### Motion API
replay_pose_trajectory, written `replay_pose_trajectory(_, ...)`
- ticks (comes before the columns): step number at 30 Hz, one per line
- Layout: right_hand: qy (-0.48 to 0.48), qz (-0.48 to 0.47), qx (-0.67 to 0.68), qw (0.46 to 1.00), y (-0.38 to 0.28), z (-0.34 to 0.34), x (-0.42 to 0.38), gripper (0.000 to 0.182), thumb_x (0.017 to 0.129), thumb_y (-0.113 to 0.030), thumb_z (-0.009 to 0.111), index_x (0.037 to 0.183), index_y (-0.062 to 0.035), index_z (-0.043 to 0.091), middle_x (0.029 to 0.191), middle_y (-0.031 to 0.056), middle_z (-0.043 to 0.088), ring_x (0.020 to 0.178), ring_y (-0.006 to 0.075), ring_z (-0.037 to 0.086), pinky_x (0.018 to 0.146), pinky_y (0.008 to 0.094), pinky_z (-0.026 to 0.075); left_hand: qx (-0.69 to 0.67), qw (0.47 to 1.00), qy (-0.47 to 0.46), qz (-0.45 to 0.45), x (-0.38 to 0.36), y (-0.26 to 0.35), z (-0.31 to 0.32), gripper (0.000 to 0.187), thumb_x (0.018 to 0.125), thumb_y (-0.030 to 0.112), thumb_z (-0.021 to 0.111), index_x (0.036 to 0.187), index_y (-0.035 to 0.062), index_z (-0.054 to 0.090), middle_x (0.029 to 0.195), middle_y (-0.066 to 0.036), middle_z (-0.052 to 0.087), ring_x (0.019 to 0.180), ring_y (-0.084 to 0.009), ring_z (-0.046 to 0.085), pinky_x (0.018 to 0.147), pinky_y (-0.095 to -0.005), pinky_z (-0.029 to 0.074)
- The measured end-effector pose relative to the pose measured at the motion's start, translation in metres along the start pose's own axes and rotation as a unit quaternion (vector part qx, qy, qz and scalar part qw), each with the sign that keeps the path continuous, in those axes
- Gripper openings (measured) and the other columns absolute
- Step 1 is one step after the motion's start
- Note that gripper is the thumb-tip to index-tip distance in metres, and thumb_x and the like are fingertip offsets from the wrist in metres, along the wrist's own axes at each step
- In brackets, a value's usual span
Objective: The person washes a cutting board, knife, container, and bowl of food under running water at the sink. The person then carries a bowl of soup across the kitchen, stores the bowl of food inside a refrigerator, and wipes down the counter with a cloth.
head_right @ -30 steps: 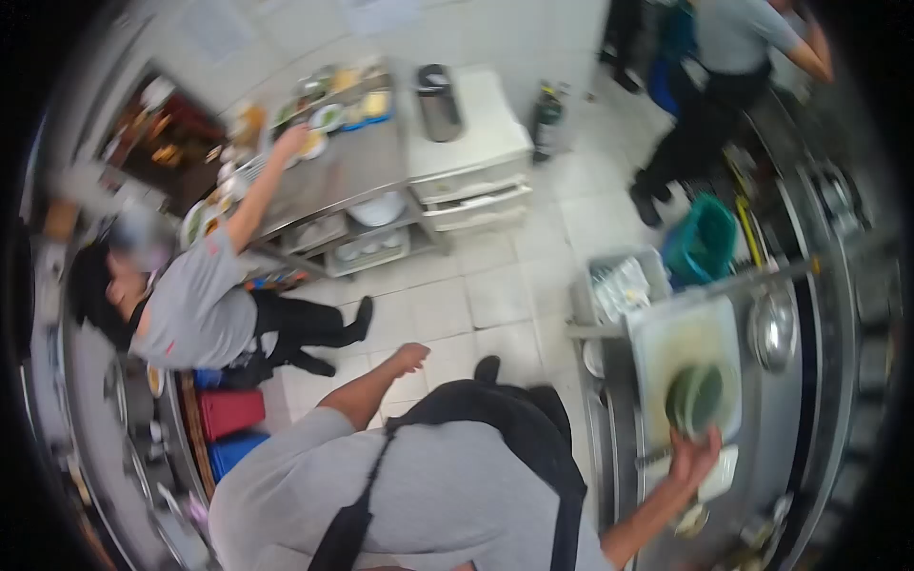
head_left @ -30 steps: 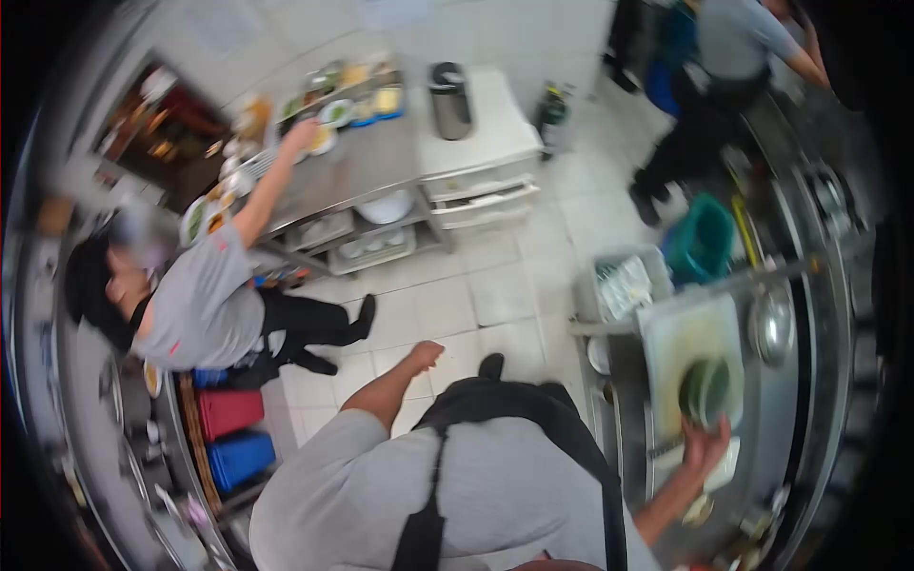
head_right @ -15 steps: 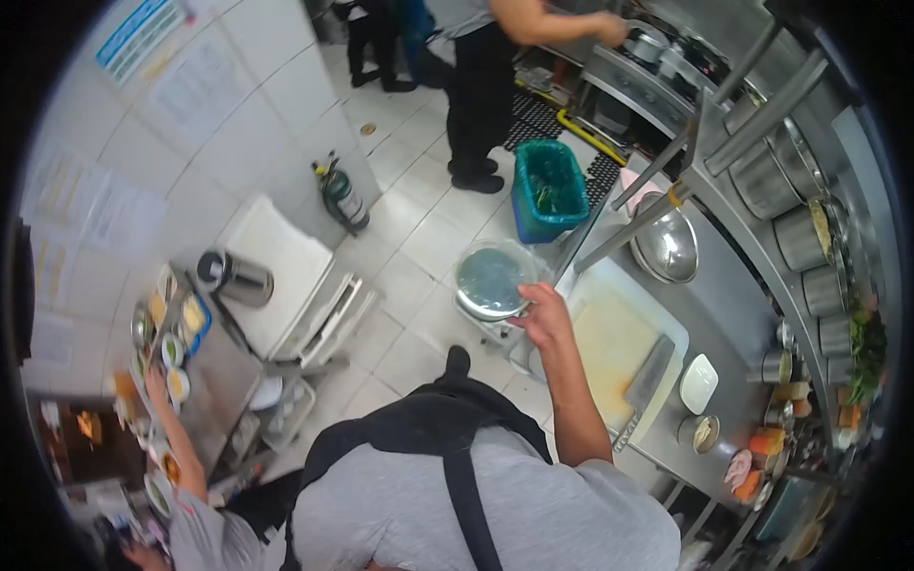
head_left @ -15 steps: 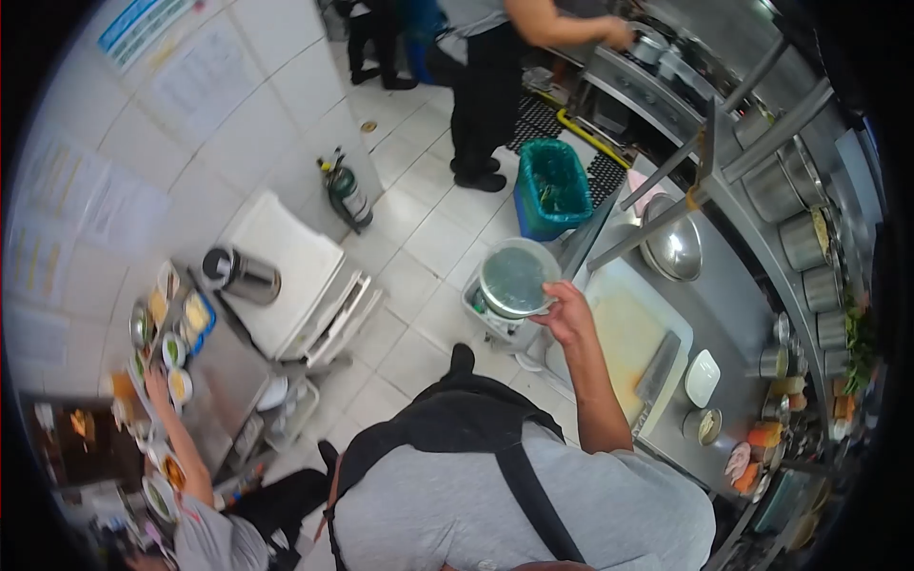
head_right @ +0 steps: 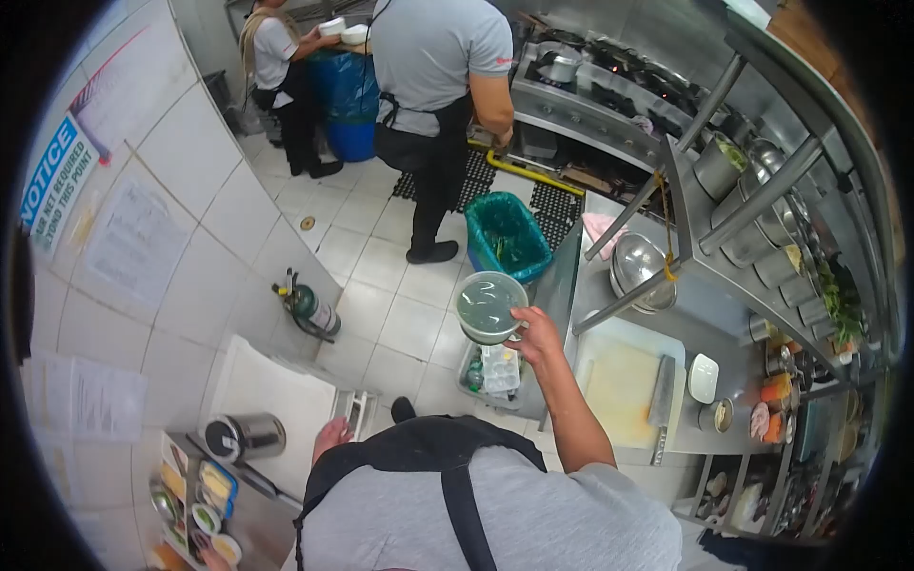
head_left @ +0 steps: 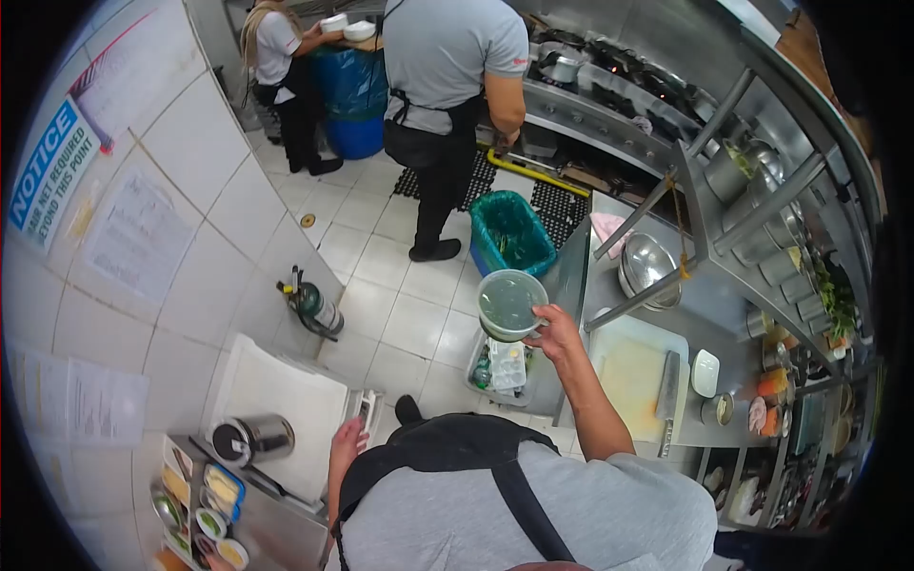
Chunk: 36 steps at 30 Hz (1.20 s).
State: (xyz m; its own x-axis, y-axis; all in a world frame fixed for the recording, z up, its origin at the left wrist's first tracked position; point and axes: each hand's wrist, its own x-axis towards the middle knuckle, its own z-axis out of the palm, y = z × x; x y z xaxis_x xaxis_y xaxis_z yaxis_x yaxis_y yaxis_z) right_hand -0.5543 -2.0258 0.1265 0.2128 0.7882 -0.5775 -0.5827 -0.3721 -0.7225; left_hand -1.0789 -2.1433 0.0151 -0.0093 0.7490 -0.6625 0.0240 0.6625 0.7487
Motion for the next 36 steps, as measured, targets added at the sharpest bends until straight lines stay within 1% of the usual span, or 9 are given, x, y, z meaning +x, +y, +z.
replay_pose_trajectory(6, 0.082, -0.065, 0.036, 0.994, -0.011, 0.022, 0.007, 0.037, 0.085, -0.023, 0.072, 0.118, -0.0113, 0.059, 0.133, 0.0105, 0.051, 0.127, 0.0381, 0.043, 0.098, 0.0754, 0.037, 0.001, 0.993, -0.066, 0.100, 0.095, 0.152, -0.009, 0.052, 0.103, 0.045, 0.057, 0.139, 0.0075, 0.058, 0.133, -0.007, 0.064, 0.111, -0.0198, 0.062, 0.095, -0.0375, 0.047)
replay_pose_trajectory(14, 0.118, -0.066, 0.042, 0.990, -0.008, 0.064, 0.021, 0.029, 0.085, -0.020, 0.073, 0.107, -0.0120, 0.057, 0.121, 0.0075, 0.054, 0.117, 0.0318, 0.050, 0.093, 0.0683, 0.044, 0.015, 0.976, -0.186, 0.112, 0.155, 0.245, 0.049, 0.049, 0.104, 0.042, 0.056, 0.140, 0.0084, 0.058, 0.134, -0.010, 0.063, 0.113, -0.0192, 0.063, 0.098, -0.0386, 0.046)
replay_pose_trajectory(19, 0.030, -0.023, 0.060, 0.997, 0.007, 0.098, 0.069, 0.021, 0.086, -0.017, 0.073, 0.097, -0.0140, 0.056, 0.106, 0.0034, 0.060, 0.106, 0.0266, 0.057, 0.094, 0.0657, 0.044, 0.039, 0.961, -0.262, 0.080, 0.189, 0.290, 0.108, 0.051, 0.106, 0.042, 0.054, 0.143, 0.0080, 0.054, 0.140, -0.013, 0.059, 0.121, -0.0209, 0.059, 0.102, -0.0400, 0.044)
replay_pose_trajectory(22, -0.014, -0.017, 0.047, 0.999, 0.006, 0.124, 0.113, 0.018, 0.087, -0.017, 0.073, 0.092, -0.0138, 0.057, 0.100, 0.0023, 0.061, 0.097, 0.0220, 0.059, 0.091, 0.0607, 0.048, 0.018, 0.953, -0.294, 0.072, 0.218, 0.326, 0.142, 0.065, 0.106, 0.052, 0.048, 0.155, 0.0110, 0.037, 0.157, -0.017, 0.039, 0.139, -0.0292, 0.043, 0.109, -0.0450, 0.038)
replay_pose_trajectory(25, -0.063, 0.006, 0.017, 0.998, -0.016, 0.163, 0.149, 0.018, 0.086, -0.014, 0.075, 0.083, -0.0127, 0.058, 0.098, 0.0014, 0.061, 0.098, 0.0169, 0.060, 0.085, 0.0517, 0.052, -0.033, 0.954, -0.297, 0.027, 0.249, 0.362, 0.168, 0.066, 0.106, 0.055, 0.045, 0.156, 0.0131, 0.036, 0.160, -0.017, 0.034, 0.143, -0.0314, 0.038, 0.110, -0.0476, 0.036)
replay_pose_trajectory(29, -0.122, 0.000, 0.022, 0.992, -0.036, 0.205, 0.211, 0.016, 0.086, -0.013, 0.075, 0.087, -0.0082, 0.060, 0.097, 0.0031, 0.063, 0.093, 0.0172, 0.061, 0.077, 0.0435, 0.054, -0.117, 0.927, -0.355, -0.032, 0.301, 0.394, 0.177, 0.077, 0.102, 0.064, 0.045, 0.151, 0.0046, 0.041, 0.149, -0.015, 0.051, 0.134, -0.0285, 0.051, 0.111, -0.0467, 0.041)
replay_pose_trajectory(30, -0.141, -0.007, 0.018, 0.990, -0.041, 0.215, 0.226, 0.017, 0.085, -0.013, 0.075, 0.088, -0.0067, 0.060, 0.097, 0.0040, 0.063, 0.091, 0.0168, 0.061, 0.074, 0.0400, 0.055, -0.157, 0.932, -0.324, -0.030, 0.306, 0.402, 0.181, 0.073, 0.101, 0.058, 0.049, 0.146, 0.0010, 0.045, 0.141, -0.014, 0.058, 0.129, -0.0276, 0.056, 0.111, -0.0457, 0.042)
replay_pose_trajectory(34, -0.180, -0.018, 0.000, 0.984, -0.062, 0.251, 0.283, 0.021, 0.084, -0.015, 0.078, 0.088, -0.0043, 0.060, 0.093, 0.0058, 0.063, 0.083, 0.0149, 0.059, 0.066, 0.0326, 0.051, -0.149, 0.949, -0.278, 0.028, 0.339, 0.436, 0.174, 0.063, 0.095, 0.042, 0.055, 0.143, 0.0022, 0.050, 0.140, -0.014, 0.059, 0.130, -0.0295, 0.056, 0.113, -0.0455, 0.041)
replay_pose_trajectory(36, -0.218, -0.061, -0.050, 0.973, -0.070, 0.270, 0.316, 0.027, 0.082, -0.021, 0.081, 0.089, -0.0041, 0.061, 0.088, 0.0069, 0.062, 0.078, 0.0136, 0.056, 0.063, 0.0294, 0.046, -0.138, 0.953, -0.266, 0.034, 0.353, 0.457, 0.168, 0.062, 0.094, 0.042, 0.055, 0.141, 0.0020, 0.051, 0.139, -0.014, 0.060, 0.129, -0.0297, 0.056, 0.113, -0.0455, 0.040)
